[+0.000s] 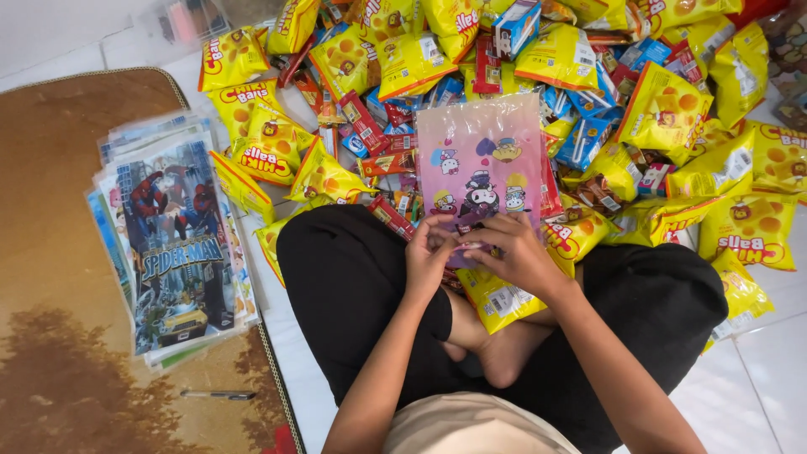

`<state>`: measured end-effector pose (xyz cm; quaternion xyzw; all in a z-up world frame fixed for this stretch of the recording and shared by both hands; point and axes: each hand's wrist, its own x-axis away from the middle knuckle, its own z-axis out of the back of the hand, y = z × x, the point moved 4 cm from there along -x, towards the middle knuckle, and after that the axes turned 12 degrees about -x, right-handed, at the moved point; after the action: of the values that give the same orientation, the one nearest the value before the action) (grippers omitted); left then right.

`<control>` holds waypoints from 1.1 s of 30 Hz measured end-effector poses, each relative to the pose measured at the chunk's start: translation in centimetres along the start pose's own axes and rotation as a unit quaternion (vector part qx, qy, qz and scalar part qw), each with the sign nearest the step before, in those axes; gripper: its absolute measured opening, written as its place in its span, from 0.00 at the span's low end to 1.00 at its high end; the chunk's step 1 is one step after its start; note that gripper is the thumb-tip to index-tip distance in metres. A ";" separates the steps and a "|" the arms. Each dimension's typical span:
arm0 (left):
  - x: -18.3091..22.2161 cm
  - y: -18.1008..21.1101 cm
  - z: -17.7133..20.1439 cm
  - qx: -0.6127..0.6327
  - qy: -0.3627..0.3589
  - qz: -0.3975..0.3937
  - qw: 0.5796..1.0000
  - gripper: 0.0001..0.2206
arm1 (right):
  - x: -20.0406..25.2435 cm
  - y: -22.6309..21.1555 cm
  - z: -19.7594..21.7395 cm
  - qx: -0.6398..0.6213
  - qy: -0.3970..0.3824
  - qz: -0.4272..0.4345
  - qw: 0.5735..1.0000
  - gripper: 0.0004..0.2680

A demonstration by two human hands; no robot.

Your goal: Packing small snack packets and decorative cards into a larger plastic bag.

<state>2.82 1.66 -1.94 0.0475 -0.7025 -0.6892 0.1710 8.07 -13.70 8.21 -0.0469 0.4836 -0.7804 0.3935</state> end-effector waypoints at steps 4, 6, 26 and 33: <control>0.0 -0.2 -0.1 0.003 0.008 0.003 1.000 0.15 | 0.7 1.4 -0.1 -0.002 0.042 -0.012 0.999 0.09; 0.0 -0.3 0.0 0.002 0.005 0.010 1.000 0.15 | 1.1 2.8 -0.4 -0.013 0.057 -0.028 0.998 0.11; 0.2 -0.2 -0.3 0.003 -0.005 0.003 1.000 0.14 | 0.3 -0.1 -0.3 0.060 0.027 -0.054 0.996 0.08; -0.1 -0.5 -0.4 0.003 0.000 0.005 1.000 0.12 | 0.2 -0.2 0.6 -0.016 0.018 -0.064 0.998 0.05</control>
<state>2.99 1.31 -2.45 0.0445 -0.7045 -0.6865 0.1741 8.12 -14.24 8.61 -0.0703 0.4989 -0.7969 0.3333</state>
